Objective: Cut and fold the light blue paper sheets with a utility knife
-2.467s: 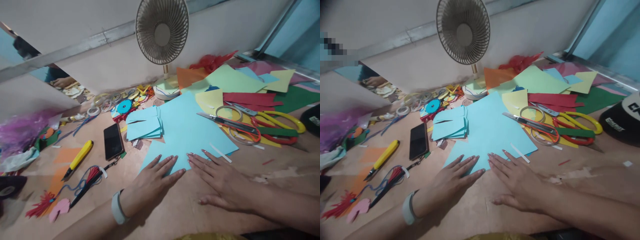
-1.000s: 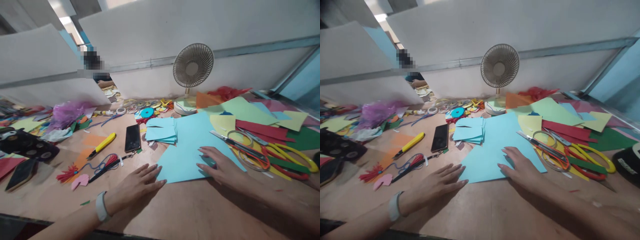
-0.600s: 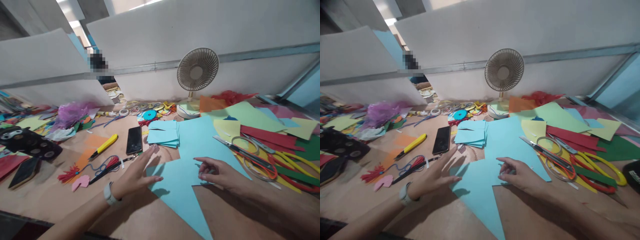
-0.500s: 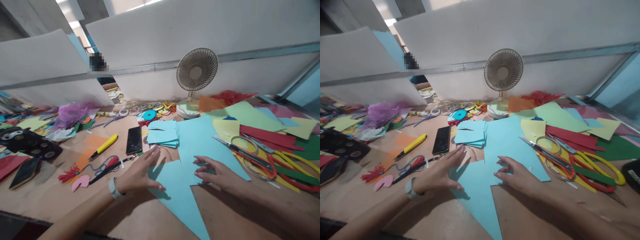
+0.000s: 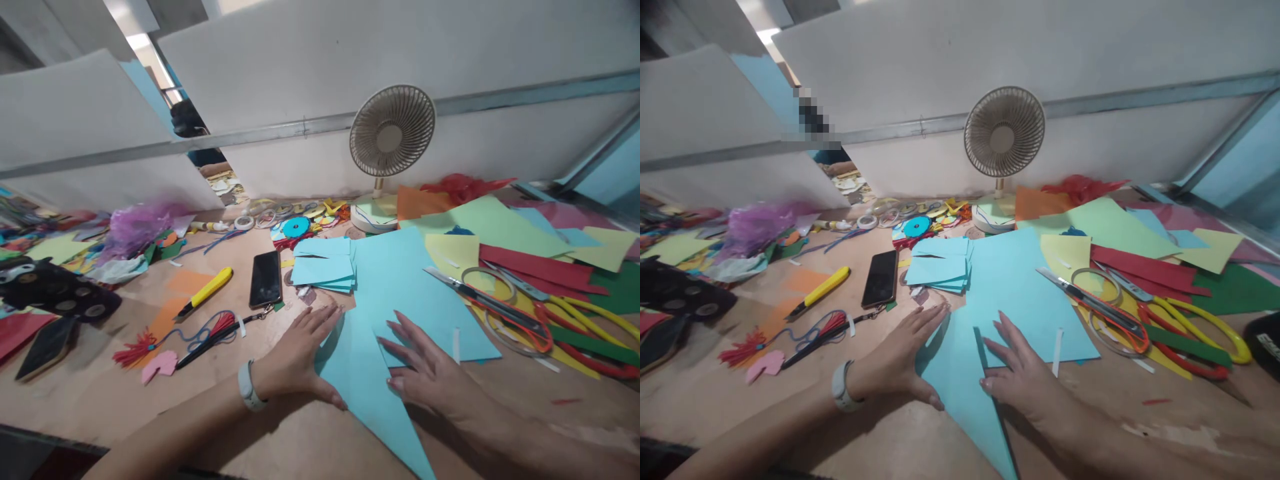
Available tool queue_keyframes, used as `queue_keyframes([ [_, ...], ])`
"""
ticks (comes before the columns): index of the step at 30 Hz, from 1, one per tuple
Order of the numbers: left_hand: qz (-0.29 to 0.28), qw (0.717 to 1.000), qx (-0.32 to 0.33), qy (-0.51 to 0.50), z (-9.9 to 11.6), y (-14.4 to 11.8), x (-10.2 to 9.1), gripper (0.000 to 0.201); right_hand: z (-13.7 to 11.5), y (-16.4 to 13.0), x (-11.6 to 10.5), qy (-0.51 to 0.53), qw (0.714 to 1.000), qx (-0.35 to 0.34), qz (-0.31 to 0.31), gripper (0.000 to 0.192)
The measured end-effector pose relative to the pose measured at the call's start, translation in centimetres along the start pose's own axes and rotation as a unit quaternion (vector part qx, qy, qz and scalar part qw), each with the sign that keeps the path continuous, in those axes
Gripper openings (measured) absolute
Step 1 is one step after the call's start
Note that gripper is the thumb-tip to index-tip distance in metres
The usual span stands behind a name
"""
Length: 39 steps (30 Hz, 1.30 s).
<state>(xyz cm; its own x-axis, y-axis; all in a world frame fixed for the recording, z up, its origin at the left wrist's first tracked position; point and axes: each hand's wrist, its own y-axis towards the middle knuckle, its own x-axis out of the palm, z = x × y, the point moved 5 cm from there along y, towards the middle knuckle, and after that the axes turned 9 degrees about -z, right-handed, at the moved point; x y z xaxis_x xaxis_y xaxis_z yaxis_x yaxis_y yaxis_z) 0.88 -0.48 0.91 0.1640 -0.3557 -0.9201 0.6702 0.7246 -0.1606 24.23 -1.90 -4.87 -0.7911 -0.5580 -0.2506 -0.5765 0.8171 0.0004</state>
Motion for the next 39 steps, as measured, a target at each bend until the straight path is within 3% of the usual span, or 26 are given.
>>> queue_keyframes([
  [4, 0.026, 0.999, 0.0, -0.024, -0.2, -0.1, -0.1, 0.14, -0.1, 0.6, 0.8, 0.138, 0.985, 0.048, -0.088, 0.088],
  [6, 0.054, 0.997, -0.007, -0.046, -0.5, -0.2, -0.7, 0.145, -1.5, 0.7, 0.9, 0.176, 0.976, 0.062, -0.111, 0.075],
  [9, 0.136, 0.984, -0.018, -0.111, -1.2, -0.7, -3.0, 0.145, -5.1, 0.7, -0.9, 0.165, 0.98, 0.042, -0.1, 0.048],
  [11, 0.193, 0.966, 0.004, -0.172, -1.4, -0.9, -4.9, 0.139, -7.6, 0.6, -3.3, 0.085, 0.995, 0.011, -0.048, 0.034],
  [12, 0.204, 0.958, 0.026, -0.199, -1.2, -0.9, -5.8, 0.135, -8.9, 0.5, -4.9, 0.018, 0.999, -0.027, 0.007, 0.032],
  [13, 0.215, 0.951, 0.052, -0.216, -0.9, -0.8, -6.6, 0.13, -10.1, 0.3, -6.2, -0.042, 0.995, -0.074, 0.05, 0.032],
  [16, 0.229, 0.948, 0.128, -0.181, 0.7, -0.2, -8.2, 0.106, -12.3, 0.1, -8.4, -0.179, 0.958, -0.207, 0.088, 0.026],
  [19, 0.231, 0.944, 0.23, -0.059, 2.8, 0.8, -8.0, 0.079, -11.7, 1.0, -8.8, -0.264, 0.924, -0.262, 0.084, 0.028],
  [21, 0.181, 0.945, 0.273, 0.016, 3.6, 1.8, -6.8, 0.069, -10.4, 1.8, -8.9, -0.291, 0.912, -0.274, 0.092, 0.03],
  [24, 0.074, 0.959, 0.265, 0.074, 3.2, 3.1, -4.7, 0.071, -7.8, 2.6, -8.8, -0.308, 0.908, -0.271, 0.081, 0.03],
  [28, -0.025, 0.962, 0.268, 0.035, 2.2, 3.4, -2.5, 0.074, -5.2, 2.5, -8.6, -0.34, 0.904, -0.255, 0.037, 0.03],
  [33, -0.014, 0.965, 0.261, 0.004, 1.9, 3.7, -1.0, 0.084, -4.8, 1.3, -8.1, -0.429, 0.864, -0.265, -0.008, 0.029],
  [39, 0.025, 0.97, 0.241, 0.031, 2.3, 4.2, -1.0, 0.059, -4.8, 0.9, -5.2, -0.501, 0.819, -0.279, -0.018, 0.039],
])
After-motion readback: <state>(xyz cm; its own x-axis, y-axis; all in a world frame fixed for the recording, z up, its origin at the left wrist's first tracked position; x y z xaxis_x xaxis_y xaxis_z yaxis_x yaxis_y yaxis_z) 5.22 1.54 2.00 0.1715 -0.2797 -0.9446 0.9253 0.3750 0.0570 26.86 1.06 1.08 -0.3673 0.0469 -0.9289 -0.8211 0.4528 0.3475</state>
